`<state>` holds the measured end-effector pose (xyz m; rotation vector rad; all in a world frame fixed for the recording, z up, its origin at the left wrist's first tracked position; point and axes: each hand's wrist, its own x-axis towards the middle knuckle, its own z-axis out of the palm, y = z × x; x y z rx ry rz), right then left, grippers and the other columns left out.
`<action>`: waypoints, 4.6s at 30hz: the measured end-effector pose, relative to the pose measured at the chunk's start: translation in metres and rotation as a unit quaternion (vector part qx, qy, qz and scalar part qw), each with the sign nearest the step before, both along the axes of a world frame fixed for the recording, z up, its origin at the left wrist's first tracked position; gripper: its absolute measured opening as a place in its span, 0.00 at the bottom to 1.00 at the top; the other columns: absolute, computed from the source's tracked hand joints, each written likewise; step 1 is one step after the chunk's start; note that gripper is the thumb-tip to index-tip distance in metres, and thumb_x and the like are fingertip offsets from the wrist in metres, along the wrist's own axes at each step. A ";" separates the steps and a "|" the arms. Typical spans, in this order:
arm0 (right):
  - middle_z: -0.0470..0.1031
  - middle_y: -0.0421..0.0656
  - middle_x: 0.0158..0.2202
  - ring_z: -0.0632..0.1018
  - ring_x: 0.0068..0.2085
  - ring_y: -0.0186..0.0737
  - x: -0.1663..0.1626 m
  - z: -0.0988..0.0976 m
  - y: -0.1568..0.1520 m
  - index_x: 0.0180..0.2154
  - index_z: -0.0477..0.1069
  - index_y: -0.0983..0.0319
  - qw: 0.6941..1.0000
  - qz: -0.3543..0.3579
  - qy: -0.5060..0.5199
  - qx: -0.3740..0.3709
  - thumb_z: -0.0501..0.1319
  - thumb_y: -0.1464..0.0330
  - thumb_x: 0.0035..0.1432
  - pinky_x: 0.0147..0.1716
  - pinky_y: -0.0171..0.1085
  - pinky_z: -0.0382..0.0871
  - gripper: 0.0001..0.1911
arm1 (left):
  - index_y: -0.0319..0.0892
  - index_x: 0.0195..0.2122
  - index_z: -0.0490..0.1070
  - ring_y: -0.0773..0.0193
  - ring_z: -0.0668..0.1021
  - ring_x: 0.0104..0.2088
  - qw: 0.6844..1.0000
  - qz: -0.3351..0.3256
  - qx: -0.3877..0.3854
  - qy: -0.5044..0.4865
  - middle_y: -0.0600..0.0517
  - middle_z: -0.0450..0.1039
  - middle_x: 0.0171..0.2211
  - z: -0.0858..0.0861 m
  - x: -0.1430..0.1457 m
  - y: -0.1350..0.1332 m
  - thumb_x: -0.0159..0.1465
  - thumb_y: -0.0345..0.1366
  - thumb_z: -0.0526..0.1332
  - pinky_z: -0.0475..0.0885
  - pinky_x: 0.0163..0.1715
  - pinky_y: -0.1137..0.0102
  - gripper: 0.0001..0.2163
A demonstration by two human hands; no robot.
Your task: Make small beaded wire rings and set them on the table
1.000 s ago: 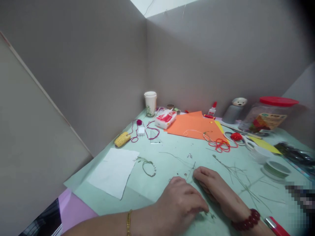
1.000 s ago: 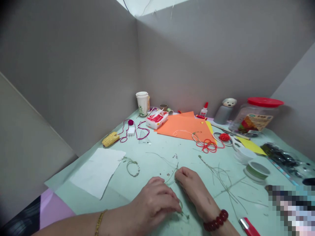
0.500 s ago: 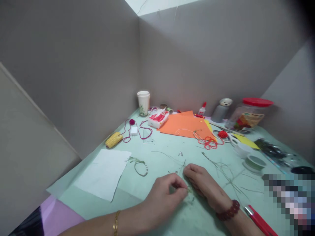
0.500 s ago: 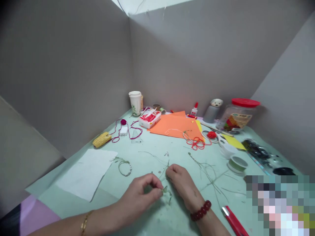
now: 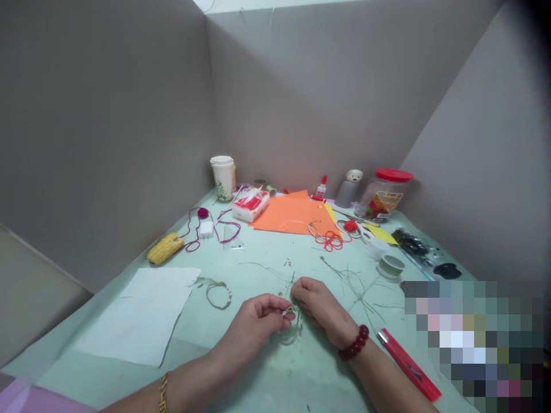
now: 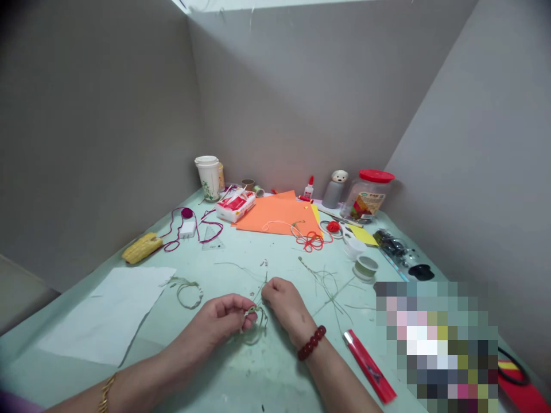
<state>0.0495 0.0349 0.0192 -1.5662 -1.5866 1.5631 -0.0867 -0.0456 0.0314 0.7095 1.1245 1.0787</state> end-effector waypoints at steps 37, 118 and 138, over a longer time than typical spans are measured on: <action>0.52 0.32 0.16 0.52 0.17 0.26 0.001 0.002 -0.001 0.21 0.56 0.61 1.000 0.009 0.016 0.001 0.53 0.69 0.45 0.14 0.31 0.43 0.05 | 0.36 0.41 0.72 0.65 0.76 0.38 0.981 -0.037 -0.031 -0.186 0.46 0.74 0.37 -0.005 -0.011 0.000 0.54 0.26 0.64 0.68 0.46 0.66 0.13; 0.55 0.32 0.16 0.53 0.16 0.25 0.002 -0.001 0.000 0.23 0.60 0.62 1.000 -0.001 0.009 0.010 0.53 0.71 0.47 0.16 0.31 0.43 0.03 | 0.38 0.39 0.71 0.65 0.77 0.40 0.991 -0.021 -0.031 -0.126 0.47 0.73 0.38 -0.004 -0.011 0.003 0.58 0.32 0.64 0.74 0.39 0.73 0.08; 0.52 0.32 0.17 0.51 0.17 0.25 0.002 0.003 -0.001 0.21 0.57 0.61 1.000 -0.006 0.012 0.017 0.53 0.72 0.46 0.16 0.31 0.42 0.05 | 0.43 0.47 0.69 0.53 0.66 0.54 0.696 0.128 0.301 0.639 0.45 0.67 0.52 -0.011 -0.092 0.051 0.63 0.34 0.50 0.58 0.55 0.57 0.14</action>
